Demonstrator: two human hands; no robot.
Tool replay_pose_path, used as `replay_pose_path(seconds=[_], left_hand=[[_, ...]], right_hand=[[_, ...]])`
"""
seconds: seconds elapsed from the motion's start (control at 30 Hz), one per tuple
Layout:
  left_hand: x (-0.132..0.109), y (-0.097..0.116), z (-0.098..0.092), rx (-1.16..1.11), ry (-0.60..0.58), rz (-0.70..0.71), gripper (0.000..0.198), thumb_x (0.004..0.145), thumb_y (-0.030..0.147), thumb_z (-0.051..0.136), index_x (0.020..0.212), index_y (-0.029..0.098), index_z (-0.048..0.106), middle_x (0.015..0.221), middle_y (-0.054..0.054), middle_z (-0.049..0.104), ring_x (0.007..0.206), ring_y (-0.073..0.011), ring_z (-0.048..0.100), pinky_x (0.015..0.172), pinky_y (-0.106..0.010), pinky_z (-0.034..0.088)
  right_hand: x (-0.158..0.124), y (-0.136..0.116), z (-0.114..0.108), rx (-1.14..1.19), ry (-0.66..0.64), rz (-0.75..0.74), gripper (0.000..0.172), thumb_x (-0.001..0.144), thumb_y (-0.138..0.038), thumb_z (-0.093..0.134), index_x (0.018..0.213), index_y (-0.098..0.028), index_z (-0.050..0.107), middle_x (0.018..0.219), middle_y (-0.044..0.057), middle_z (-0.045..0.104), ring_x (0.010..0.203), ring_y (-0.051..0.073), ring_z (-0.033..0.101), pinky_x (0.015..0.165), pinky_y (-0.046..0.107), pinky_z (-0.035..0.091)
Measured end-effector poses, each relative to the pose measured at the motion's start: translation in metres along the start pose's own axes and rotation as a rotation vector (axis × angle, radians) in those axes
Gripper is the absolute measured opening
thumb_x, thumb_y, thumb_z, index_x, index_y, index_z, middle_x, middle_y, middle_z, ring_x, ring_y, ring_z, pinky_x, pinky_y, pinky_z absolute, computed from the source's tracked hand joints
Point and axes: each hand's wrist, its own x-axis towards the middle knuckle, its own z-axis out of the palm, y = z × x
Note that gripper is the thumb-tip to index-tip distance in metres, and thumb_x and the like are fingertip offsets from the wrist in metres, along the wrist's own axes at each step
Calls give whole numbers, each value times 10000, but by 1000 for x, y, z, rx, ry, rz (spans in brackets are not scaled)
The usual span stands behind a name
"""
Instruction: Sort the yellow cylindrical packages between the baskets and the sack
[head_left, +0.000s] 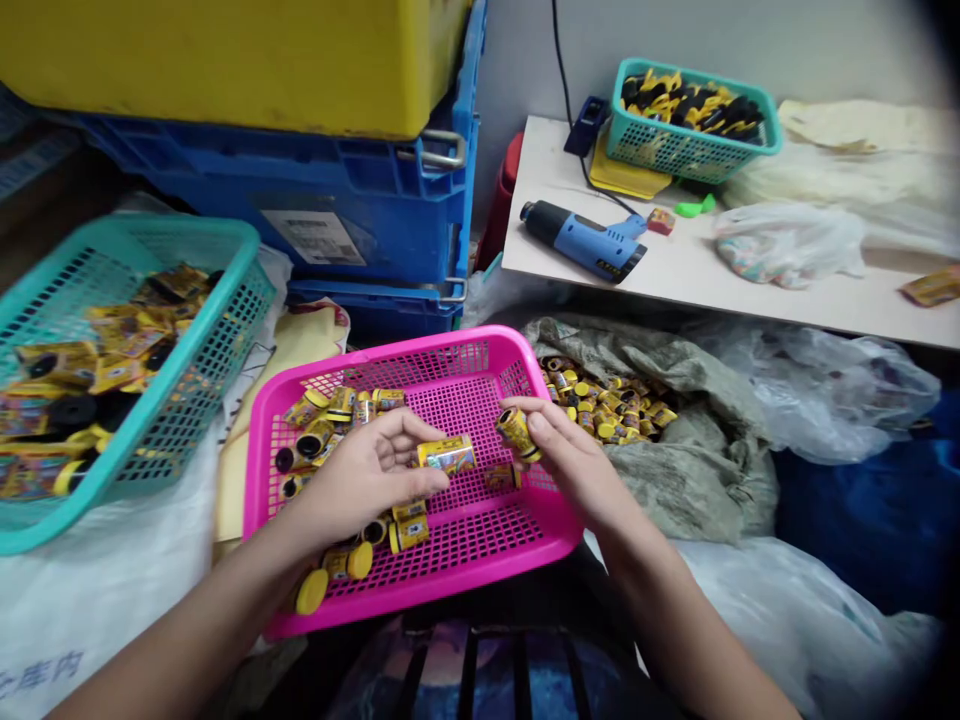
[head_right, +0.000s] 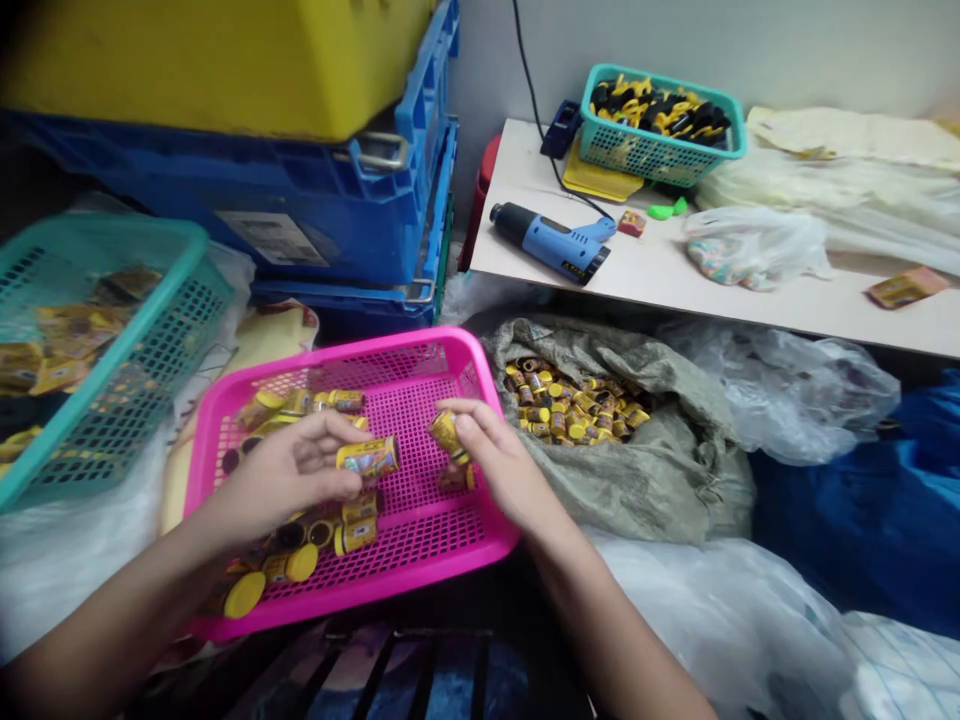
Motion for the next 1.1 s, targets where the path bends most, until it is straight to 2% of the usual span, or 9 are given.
replay_pose_path(seconds=[0.2,0.3,0.47,0.6,0.73,0.83,0.9,1.0,1.1], left_hand=[[-4,-7,-5,-351,-22,-146,436,717,441,822,939,160,573,668,20,624,546,-93,618,459,-146,500],[-5,-9,-6,-444,-34,-200,425,716,407,828,930,141,575,781,-28,667,546,-73,608,439,-119,480],[-3,-3,-17,-480,82,-101,357,726,233,772,1033,148,612,876,-47,682,655,-105,649,569,-161,556],[-5,3,-33,-368,238,106,275,790,265,662,1033,137,659,844,-35,629,628,-97,583,451,-148,476],[-16,-2,-46,-130,425,138,240,837,378,615,909,154,658,753,-11,573,564,-102,547,411,-165,439],[-25,-11,-48,13,469,54,268,827,419,596,822,159,658,740,-11,565,491,-85,490,377,-172,387],[-28,-16,-45,122,427,7,281,829,431,583,812,164,668,769,-16,577,471,-77,453,365,-178,356],[-29,-19,-34,227,291,-18,292,851,448,560,927,187,664,808,-13,585,494,-90,456,393,-189,370],[-29,-15,-22,209,193,24,291,888,462,503,954,202,614,782,10,536,506,-96,453,427,-204,389]], right_hand=[[8,10,0,-612,105,-184,452,1011,-500,436,1283,-176,595,1196,99,560,1094,193,544,1027,375,425],[13,17,12,-947,41,-257,451,1009,-415,458,1351,-142,565,1403,146,408,1342,283,351,1151,484,299],[29,20,52,-1334,-452,-175,524,977,-239,519,1484,-127,446,1506,145,248,1376,341,252,1161,524,281],[53,35,77,-1392,-770,-166,573,956,-147,529,1512,-111,395,1494,142,260,1348,312,305,1158,437,328],[71,51,76,-1342,-763,-125,361,929,-219,629,1236,-28,623,1340,213,391,1202,295,450,1073,446,402],[74,44,62,-1265,-758,-32,205,877,-211,702,1024,-71,672,1190,161,488,1000,192,546,954,371,487],[67,31,53,-961,-752,-51,277,854,-177,716,1105,-120,614,1178,99,510,1045,149,535,917,277,500],[49,12,47,-222,-635,-54,520,809,-252,771,1219,-143,471,1271,84,477,1131,122,512,845,184,511],[30,0,47,171,-522,69,501,813,-316,782,1171,-133,484,1113,59,543,921,70,579,788,160,523]])
